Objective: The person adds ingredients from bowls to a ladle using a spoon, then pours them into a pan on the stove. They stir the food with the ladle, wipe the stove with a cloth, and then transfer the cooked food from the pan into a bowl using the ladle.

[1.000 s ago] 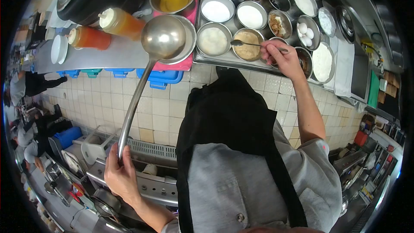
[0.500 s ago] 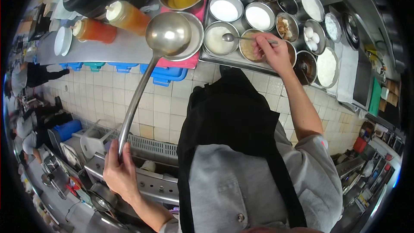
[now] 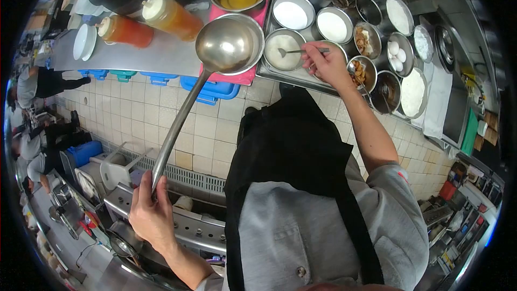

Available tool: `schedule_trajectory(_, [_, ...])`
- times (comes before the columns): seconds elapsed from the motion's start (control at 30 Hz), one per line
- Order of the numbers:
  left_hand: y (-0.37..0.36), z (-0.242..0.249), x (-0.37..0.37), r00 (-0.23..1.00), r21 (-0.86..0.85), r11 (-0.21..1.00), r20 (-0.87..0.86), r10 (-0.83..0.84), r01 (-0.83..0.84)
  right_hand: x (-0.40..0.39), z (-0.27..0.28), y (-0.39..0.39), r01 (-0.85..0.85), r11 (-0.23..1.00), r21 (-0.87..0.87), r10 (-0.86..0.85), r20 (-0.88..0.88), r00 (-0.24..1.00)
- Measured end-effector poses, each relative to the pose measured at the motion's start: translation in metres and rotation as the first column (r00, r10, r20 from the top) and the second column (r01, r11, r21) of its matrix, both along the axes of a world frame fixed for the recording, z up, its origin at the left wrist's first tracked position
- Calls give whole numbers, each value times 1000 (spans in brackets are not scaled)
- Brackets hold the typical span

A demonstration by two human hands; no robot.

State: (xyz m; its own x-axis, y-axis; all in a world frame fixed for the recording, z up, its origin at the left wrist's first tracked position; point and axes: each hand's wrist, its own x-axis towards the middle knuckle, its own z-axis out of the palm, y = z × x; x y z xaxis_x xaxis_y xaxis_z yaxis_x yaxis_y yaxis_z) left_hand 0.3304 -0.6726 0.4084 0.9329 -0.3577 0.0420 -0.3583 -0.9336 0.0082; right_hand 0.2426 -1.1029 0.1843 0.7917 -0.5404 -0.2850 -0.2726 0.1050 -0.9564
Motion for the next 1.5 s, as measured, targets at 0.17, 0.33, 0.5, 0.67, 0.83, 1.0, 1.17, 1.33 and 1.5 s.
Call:
schedule_trajectory(0.17, [-1, 1, 0, 1000, -13, 1000, -6, 10, -10, -13, 3, -13, 75, 980, 187, -89, 68, 994])
schedule_trajectory(0.33, [-6, 3, 2, 999, -5, 1000, 28, -25, 25, -16, -2, -11, 82, 986, 146, -96, 87, 992])
schedule_trajectory(0.5, [-10, 7, 2, 1000, 12, 1000, 15, -11, 11, -11, -1, 2, 30, 992, 126, -36, 48, 998])
schedule_trajectory(0.67, [-9, 6, 2, 1000, -5, 1000, 21, -18, 18, -18, 1, -5, 62, 971, 232, -77, 55, 996])
schedule_trajectory(0.83, [-9, 9, 1, 1000, 37, 999, -15, 16, -15, -26, 13, -13, 143, 912, 384, -189, 85, 978])
schedule_trajectory(1.0, [-11, 11, 3, 999, 87, 996, 23, -33, 31, -11, 53, -5, 129, 924, 359, -208, 190, 960])
schedule_trajectory(1.17, [-15, 10, 3, 998, 40, 997, -17, -67, 67, 19, 82, 18, 3, 971, 241, -68, 261, 963])
schedule_trajectory(1.33, [-21, 12, -1, 997, -23, 998, -54, -63, 62, 29, 76, 44, -214, 970, -118, 234, 192, 953])
schedule_trajectory(1.5, [-26, 11, -2, 998, -62, 998, -62, -34, 30, 20, 74, 38, -208, 770, -604, 421, 235, 876])
